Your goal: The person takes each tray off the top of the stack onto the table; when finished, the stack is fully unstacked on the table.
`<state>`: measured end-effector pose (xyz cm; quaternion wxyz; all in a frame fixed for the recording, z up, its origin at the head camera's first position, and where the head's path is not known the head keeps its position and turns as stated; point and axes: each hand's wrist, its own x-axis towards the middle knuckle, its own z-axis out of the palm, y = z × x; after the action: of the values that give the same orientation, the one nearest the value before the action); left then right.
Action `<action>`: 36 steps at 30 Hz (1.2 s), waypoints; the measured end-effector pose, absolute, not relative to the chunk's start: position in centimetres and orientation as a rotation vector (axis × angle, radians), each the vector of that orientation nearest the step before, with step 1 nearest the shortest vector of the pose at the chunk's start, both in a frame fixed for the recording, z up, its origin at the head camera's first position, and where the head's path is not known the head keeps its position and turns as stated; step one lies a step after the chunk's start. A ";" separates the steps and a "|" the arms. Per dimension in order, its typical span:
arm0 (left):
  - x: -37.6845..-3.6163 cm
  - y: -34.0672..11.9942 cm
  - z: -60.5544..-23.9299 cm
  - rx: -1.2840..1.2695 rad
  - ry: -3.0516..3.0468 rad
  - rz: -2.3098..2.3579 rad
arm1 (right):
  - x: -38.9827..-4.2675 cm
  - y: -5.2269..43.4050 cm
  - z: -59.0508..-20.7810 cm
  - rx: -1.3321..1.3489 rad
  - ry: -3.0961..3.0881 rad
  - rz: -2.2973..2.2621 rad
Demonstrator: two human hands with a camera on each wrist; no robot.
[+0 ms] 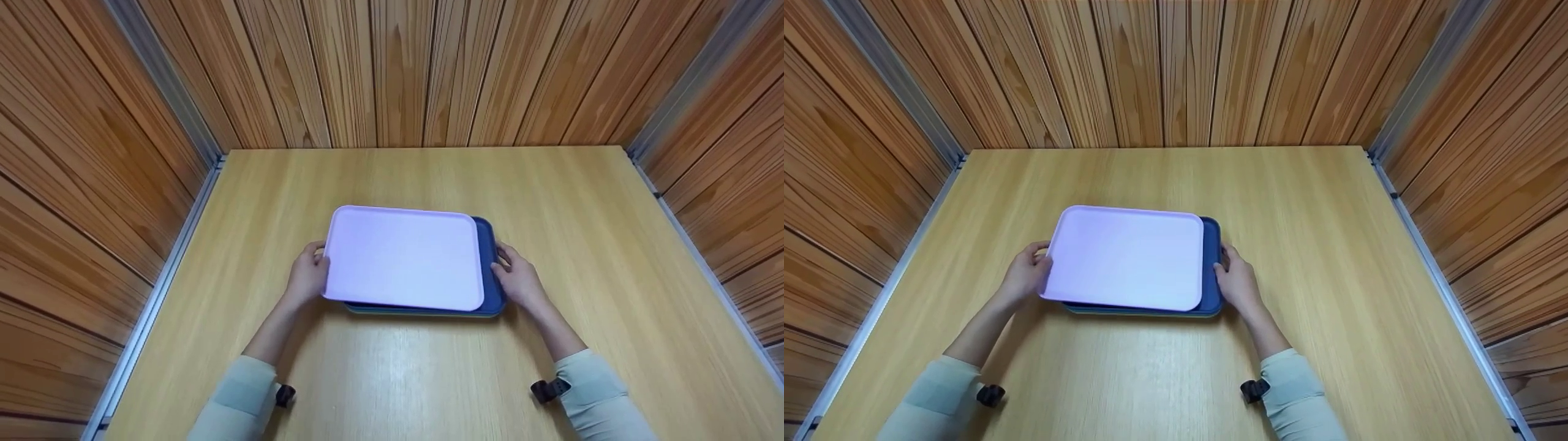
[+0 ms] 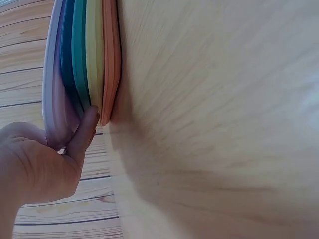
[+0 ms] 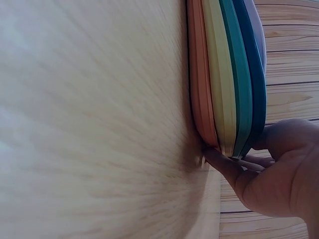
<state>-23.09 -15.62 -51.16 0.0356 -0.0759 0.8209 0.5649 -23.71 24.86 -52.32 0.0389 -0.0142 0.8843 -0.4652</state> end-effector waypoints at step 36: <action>-23.1 -19.3 -50.0 -0.481 2.209 2.012 | -23.6 24.9 -52.2 -0.062 2.721 -1.407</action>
<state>-23.10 -19.32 -50.03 0.0577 -0.1585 0.7287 0.6637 -23.57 24.93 -52.15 0.0390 -0.0202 0.8874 -0.4590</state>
